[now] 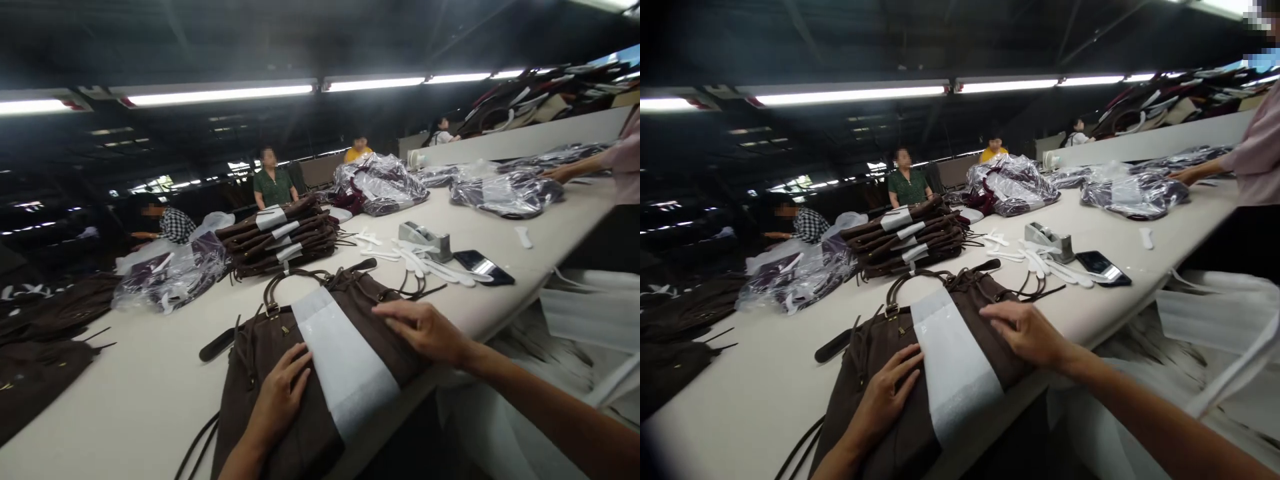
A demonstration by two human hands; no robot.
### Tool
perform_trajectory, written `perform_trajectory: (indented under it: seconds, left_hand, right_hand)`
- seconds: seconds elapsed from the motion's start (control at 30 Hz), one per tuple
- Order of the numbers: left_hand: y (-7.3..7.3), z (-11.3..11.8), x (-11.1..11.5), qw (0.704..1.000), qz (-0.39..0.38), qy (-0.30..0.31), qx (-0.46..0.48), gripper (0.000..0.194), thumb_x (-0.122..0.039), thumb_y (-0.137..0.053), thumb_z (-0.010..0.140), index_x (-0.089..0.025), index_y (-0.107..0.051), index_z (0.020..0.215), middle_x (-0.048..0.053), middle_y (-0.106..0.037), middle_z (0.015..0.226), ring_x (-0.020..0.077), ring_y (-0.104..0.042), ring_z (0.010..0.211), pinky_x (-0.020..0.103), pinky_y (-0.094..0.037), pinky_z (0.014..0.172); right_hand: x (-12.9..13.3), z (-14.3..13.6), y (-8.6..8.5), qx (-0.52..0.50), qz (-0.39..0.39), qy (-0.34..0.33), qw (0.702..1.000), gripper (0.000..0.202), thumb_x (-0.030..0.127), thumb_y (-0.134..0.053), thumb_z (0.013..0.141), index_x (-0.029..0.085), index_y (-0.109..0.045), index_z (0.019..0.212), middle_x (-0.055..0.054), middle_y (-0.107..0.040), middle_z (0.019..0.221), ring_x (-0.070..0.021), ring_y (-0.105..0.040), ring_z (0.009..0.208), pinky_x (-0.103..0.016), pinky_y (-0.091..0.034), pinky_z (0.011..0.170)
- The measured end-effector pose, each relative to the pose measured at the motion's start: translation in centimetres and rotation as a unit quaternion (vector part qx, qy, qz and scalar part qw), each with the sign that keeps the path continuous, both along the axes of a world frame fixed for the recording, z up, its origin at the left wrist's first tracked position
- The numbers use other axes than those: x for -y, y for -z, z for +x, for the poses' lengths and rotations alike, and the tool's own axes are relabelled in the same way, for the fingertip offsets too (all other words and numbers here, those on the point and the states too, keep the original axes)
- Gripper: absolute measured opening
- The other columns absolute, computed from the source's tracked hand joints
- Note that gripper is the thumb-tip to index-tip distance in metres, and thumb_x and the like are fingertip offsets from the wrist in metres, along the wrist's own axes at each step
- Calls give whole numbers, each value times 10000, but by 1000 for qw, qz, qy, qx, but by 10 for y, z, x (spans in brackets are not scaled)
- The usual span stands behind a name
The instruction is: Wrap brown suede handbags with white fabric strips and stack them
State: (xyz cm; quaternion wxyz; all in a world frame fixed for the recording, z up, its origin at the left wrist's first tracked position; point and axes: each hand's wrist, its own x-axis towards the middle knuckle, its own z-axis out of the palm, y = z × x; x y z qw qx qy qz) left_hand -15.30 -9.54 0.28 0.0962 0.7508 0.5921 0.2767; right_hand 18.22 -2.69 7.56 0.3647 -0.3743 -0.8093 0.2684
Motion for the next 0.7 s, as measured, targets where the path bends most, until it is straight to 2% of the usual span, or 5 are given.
perform_trajectory:
  seconds: [0.13,0.2,0.3,0.47,0.7]
  left_hand:
    - [-12,-22,11,969,105,-215,-64,467,-465,-384,884,-164,-649,1121,137,-558,1252,285,-532,1193,429,-410,1094]
    - [-21,-32,15,926,110,-343,-112,570,-509,-326,874,-98,-629,1127,199,-540,1179,348,-509,1176,476,-420,1052]
    - [-34,-41,18,872,-4,-468,-145,674,-545,-288,877,-34,-554,1227,243,-551,1125,402,-509,1149,516,-444,973]
    - [-43,-47,20,853,-227,-458,-108,592,-538,-378,864,-99,-570,1210,187,-633,1066,368,-615,1007,457,-486,873]
    - [-33,-49,29,870,-111,-459,-140,612,-557,-348,880,-120,-587,1236,199,-575,1081,364,-557,1095,439,-473,898]
  right_hand:
    - [-45,40,-8,111,33,212,970,268,284,-547,901,193,-726,1079,-74,-704,1122,-237,-639,1039,-345,-464,958]
    - [-63,39,-6,184,29,203,961,256,328,-547,913,187,-744,998,-91,-713,1062,-241,-650,973,-342,-476,899]
    - [-78,12,0,252,-5,171,953,376,484,-586,884,145,-742,831,-169,-706,971,-287,-653,940,-367,-486,844]
    - [-94,-46,14,251,-105,186,944,301,382,-833,665,128,-673,690,-227,-697,889,-386,-637,1007,-487,-482,860]
    - [-109,-37,18,129,-158,195,959,167,200,-720,755,129,-631,633,-195,-695,856,-363,-629,1041,-458,-478,915]
